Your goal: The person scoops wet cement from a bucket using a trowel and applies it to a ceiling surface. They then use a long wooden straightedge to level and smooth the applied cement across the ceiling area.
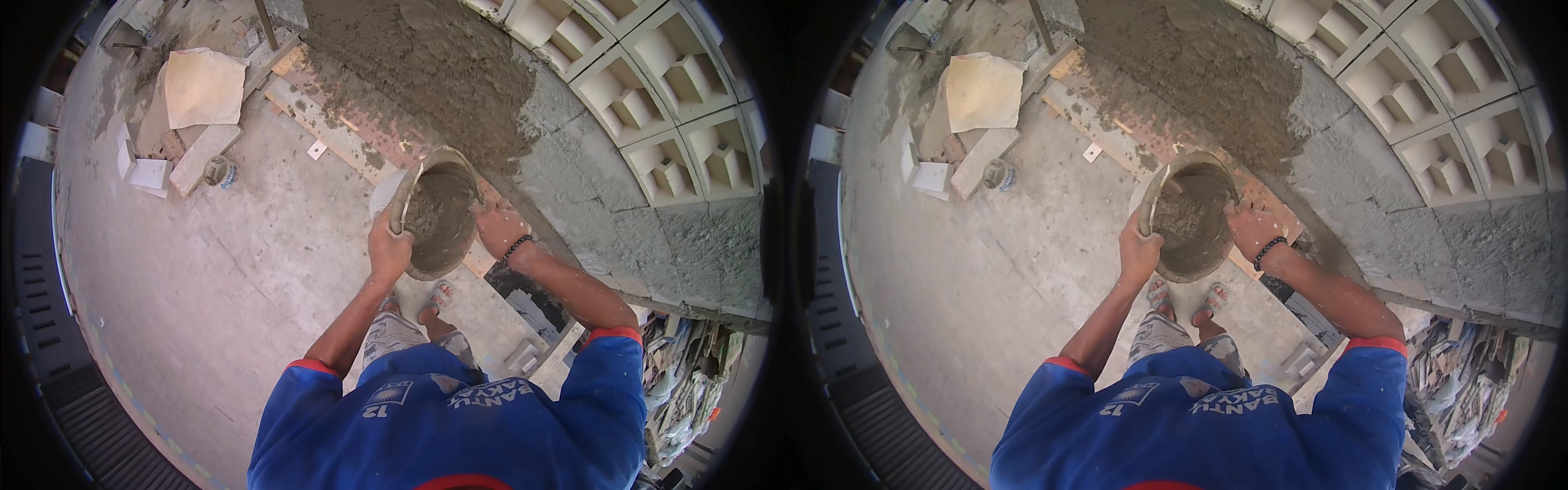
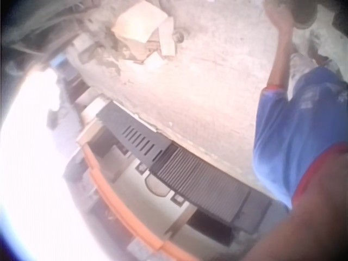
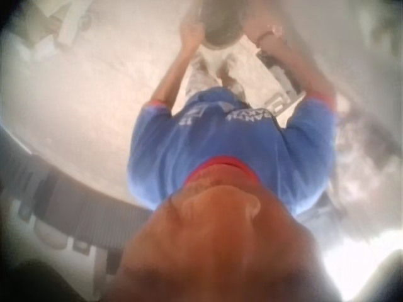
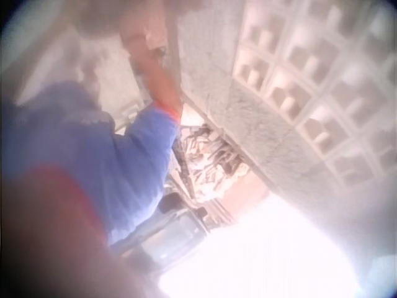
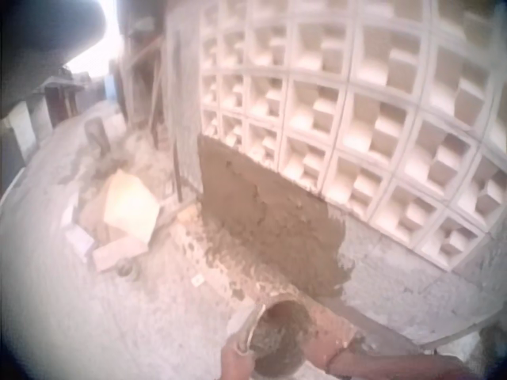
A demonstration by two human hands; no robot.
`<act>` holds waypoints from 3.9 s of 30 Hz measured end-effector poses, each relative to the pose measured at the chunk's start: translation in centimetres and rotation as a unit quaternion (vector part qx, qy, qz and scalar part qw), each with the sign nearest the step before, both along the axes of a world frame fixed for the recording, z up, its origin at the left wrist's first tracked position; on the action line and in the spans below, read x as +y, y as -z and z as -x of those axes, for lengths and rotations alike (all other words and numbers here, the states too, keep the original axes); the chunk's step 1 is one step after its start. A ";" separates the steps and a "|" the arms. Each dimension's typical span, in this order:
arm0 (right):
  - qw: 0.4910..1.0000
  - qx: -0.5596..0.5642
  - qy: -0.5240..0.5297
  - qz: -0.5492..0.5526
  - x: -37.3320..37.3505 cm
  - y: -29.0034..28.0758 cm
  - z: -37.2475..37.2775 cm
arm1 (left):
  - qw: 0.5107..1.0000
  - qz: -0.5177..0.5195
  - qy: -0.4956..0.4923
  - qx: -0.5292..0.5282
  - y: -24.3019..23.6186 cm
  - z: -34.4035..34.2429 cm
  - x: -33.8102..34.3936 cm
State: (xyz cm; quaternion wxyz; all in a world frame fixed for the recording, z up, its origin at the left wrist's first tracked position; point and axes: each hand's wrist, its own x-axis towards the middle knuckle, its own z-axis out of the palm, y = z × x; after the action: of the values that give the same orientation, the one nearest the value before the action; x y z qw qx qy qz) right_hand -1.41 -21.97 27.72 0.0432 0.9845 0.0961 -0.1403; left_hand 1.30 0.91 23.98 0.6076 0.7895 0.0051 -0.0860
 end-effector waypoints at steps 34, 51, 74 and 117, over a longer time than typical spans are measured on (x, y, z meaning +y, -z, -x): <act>0.932 -0.057 0.080 -0.348 10.3 5.6 -10.8 | 0.996 0.059 -0.054 -0.048 -4.0 -11.6 10.6; 0.960 0.071 0.019 -0.270 6.3 1.9 -30.7 | 0.963 0.117 -0.240 0.044 8.9 -24.7 12.7; 0.803 0.325 0.285 -0.410 2.0 10.4 -31.4 | 0.954 0.083 -0.245 0.150 17.6 -22.7 19.4; 0.977 0.147 -0.131 -0.082 27.6 2.6 -24.3 | 0.997 0.046 -0.034 -0.044 2.2 -26.4 26.0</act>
State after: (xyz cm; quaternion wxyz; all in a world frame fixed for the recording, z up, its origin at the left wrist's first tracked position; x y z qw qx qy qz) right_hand 22.85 5.59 25.13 -0.0345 0.9320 0.2410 -0.2684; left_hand 27.71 26.90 21.74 0.6455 0.7631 0.0013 -0.0302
